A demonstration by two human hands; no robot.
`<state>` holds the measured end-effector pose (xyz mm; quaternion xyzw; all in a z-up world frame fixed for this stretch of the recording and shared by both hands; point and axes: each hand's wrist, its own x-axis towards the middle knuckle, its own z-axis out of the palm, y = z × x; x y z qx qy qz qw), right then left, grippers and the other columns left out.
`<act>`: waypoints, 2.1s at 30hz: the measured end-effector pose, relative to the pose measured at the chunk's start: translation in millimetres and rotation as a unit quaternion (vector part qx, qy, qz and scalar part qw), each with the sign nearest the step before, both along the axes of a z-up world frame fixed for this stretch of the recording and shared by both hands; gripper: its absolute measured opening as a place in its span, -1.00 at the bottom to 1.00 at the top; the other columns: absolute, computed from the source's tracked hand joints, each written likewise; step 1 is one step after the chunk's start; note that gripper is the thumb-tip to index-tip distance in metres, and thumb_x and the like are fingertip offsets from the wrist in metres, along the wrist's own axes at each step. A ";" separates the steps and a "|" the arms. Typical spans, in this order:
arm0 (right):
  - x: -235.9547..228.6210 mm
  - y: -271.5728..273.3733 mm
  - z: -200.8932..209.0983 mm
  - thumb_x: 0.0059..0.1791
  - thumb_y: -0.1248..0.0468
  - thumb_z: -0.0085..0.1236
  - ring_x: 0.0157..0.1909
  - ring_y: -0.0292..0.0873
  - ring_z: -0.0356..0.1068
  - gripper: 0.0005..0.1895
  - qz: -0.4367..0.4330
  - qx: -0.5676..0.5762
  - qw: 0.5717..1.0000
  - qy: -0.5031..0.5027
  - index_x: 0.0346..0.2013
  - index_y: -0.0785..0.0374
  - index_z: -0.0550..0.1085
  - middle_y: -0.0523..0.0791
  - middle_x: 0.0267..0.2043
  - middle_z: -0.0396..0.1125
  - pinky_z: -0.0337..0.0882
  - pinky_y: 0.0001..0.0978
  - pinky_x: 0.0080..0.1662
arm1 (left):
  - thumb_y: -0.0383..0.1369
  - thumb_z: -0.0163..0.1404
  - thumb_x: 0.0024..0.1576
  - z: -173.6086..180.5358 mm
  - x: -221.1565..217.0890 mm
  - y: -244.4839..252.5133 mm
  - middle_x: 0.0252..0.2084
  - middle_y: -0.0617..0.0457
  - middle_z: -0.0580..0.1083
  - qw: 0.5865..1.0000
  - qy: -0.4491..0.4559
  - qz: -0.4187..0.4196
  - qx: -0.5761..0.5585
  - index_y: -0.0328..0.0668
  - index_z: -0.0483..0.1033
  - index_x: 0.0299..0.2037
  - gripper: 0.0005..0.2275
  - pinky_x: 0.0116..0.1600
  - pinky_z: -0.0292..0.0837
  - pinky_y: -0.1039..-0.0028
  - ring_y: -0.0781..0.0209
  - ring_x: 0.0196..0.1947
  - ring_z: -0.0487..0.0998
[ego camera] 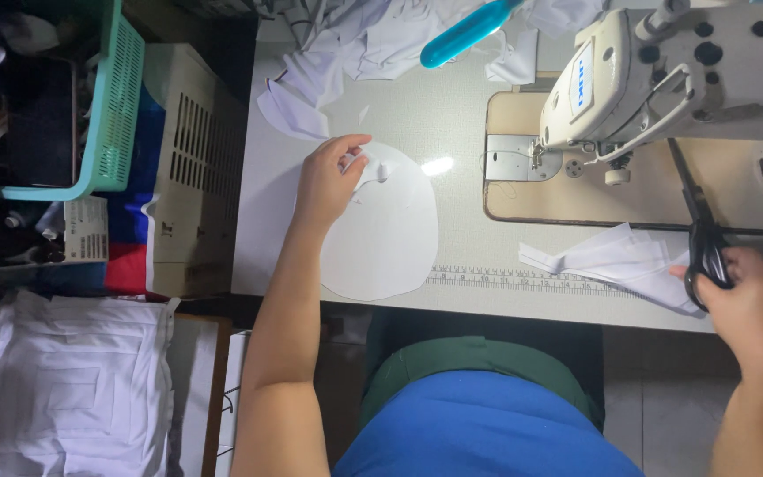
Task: Cutting and preparing white fabric pieces on a sewing table using scissors
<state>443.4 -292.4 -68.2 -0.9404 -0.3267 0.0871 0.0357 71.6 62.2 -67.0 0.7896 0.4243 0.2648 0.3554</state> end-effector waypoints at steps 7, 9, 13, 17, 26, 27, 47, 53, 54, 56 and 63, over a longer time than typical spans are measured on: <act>-13.4 51.6 37.2 -0.09 -0.05 0.12 -0.17 0.33 0.39 -0.54 0.001 -0.039 0.999 0.013 -0.08 0.20 0.53 0.11 -0.19 0.46 0.33 -0.02 -0.26 | -0.45 0.01 0.11 53.4 -10.5 -44.2 -0.26 0.19 0.47 0.999 -0.018 -0.050 0.002 -0.06 0.52 -0.06 -0.79 -0.26 0.32 0.60 0.38 -0.48 0.34; -6.9 55.2 29.3 -0.07 -0.21 0.10 -0.19 0.28 0.43 -0.51 0.032 -0.049 0.998 -0.028 -0.18 0.11 0.54 0.05 -0.23 0.48 0.34 -0.05 -0.28 | -0.49 0.05 0.10 74.7 -16.5 -60.1 -0.27 0.15 0.47 0.985 -0.092 -0.116 -0.091 -0.09 0.48 -0.02 -0.76 -0.48 0.29 0.70 0.50 -0.60 0.27; -15.2 66.4 37.0 -0.05 -0.13 0.15 -0.34 0.25 0.41 -0.55 0.018 -0.035 0.999 0.030 -0.40 0.22 0.50 0.08 -0.41 0.43 0.28 -0.09 -0.37 | -0.44 0.07 0.08 61.7 -17.9 -56.8 -0.23 0.10 0.45 0.969 -0.129 -0.105 -0.182 0.01 0.51 -0.05 -0.77 -0.33 0.31 0.70 0.52 -0.52 0.27; -2.1 62.1 15.7 -0.09 -0.17 0.16 -0.20 0.28 0.42 -0.50 0.023 -0.022 0.999 0.004 -0.17 0.18 0.54 0.08 -0.19 0.45 0.34 -0.05 -0.26 | -0.39 0.03 0.06 32.3 -5.9 -35.5 -0.23 0.22 0.47 0.987 0.004 -0.035 -0.157 0.08 0.53 -0.06 -0.76 -0.29 0.27 0.66 0.46 -0.56 0.23; 3.8 60.6 8.3 -0.08 -0.16 0.17 -0.19 0.26 0.40 -0.53 0.037 -0.012 0.999 0.003 -0.26 0.19 0.53 0.11 -0.22 0.44 0.31 -0.02 -0.26 | -0.45 -0.01 0.06 -6.0 1.4 0.0 -0.14 0.11 0.52 0.996 0.040 -0.076 0.012 -0.05 0.51 -0.09 -0.78 -0.07 0.35 0.49 0.25 -0.16 0.51; 6.8 57.0 3.0 -0.07 -0.16 0.18 -0.19 0.21 0.40 -0.54 0.058 0.001 0.998 -0.025 -0.27 0.19 0.53 0.09 -0.22 0.43 0.30 -0.03 -0.28 | -0.45 -0.01 0.06 -7.1 2.7 2.9 -0.18 0.13 0.52 0.995 0.055 -0.076 0.021 0.00 0.52 -0.11 -0.79 -0.10 0.34 0.49 0.26 -0.19 0.51; 51.1 59.4 -28.9 -0.11 0.08 0.18 -0.13 0.16 0.38 -0.67 0.184 0.033 0.975 -0.118 -0.25 0.29 0.52 0.06 -0.27 0.42 0.33 -0.13 -0.08 | -0.59 -0.14 0.10 -30.9 -6.3 13.5 -0.11 -0.05 0.41 0.976 0.027 -0.043 0.212 -0.24 0.45 -0.04 -0.75 -0.04 0.36 0.30 0.00 -0.14 0.46; 52.3 63.1 -27.5 -0.14 0.09 0.15 -0.24 0.13 0.37 -0.74 0.224 0.034 0.960 -0.163 -0.39 0.23 0.51 0.03 -0.38 0.40 0.31 -0.14 -0.12 | -0.64 -0.12 0.04 -22.6 -26.9 -1.3 0.02 -0.07 0.35 0.977 0.103 -0.018 0.187 -0.24 0.42 0.03 -0.66 0.09 0.32 0.26 -0.02 -0.01 0.42; 47.2 63.9 -21.7 -0.11 0.15 0.13 -0.23 0.14 0.36 -0.80 0.220 0.052 0.965 -0.135 -0.42 0.24 0.49 0.04 -0.38 0.39 0.29 -0.12 -0.10 | -0.66 -0.11 0.01 -21.5 -29.0 -3.1 0.03 -0.06 0.35 0.976 0.126 -0.016 0.175 -0.22 0.42 0.04 -0.63 0.08 0.32 0.24 -0.02 -0.03 0.42; 52.2 59.1 -32.7 -0.10 0.14 0.16 -0.18 0.15 0.35 -0.78 0.215 0.059 0.965 -0.135 -0.30 0.21 0.53 0.08 -0.34 0.39 0.29 -0.12 -0.09 | -0.70 -0.13 0.00 -22.2 -30.9 -1.8 -0.01 -0.07 0.34 0.980 0.103 -0.021 0.168 -0.25 0.41 0.04 -0.61 0.08 0.31 0.27 -0.02 -0.04 0.42; 55.2 56.3 -43.6 -0.12 0.14 0.21 -0.08 0.14 0.34 -0.60 0.218 0.087 0.961 -0.146 -0.05 0.27 0.55 0.08 -0.22 0.43 0.27 -0.15 -0.01 | -0.66 -0.06 0.02 -10.6 -27.0 4.8 -0.09 -0.04 0.33 0.989 0.104 -0.004 0.110 -0.18 0.35 0.10 -0.59 -0.11 0.40 0.28 0.05 -0.14 0.46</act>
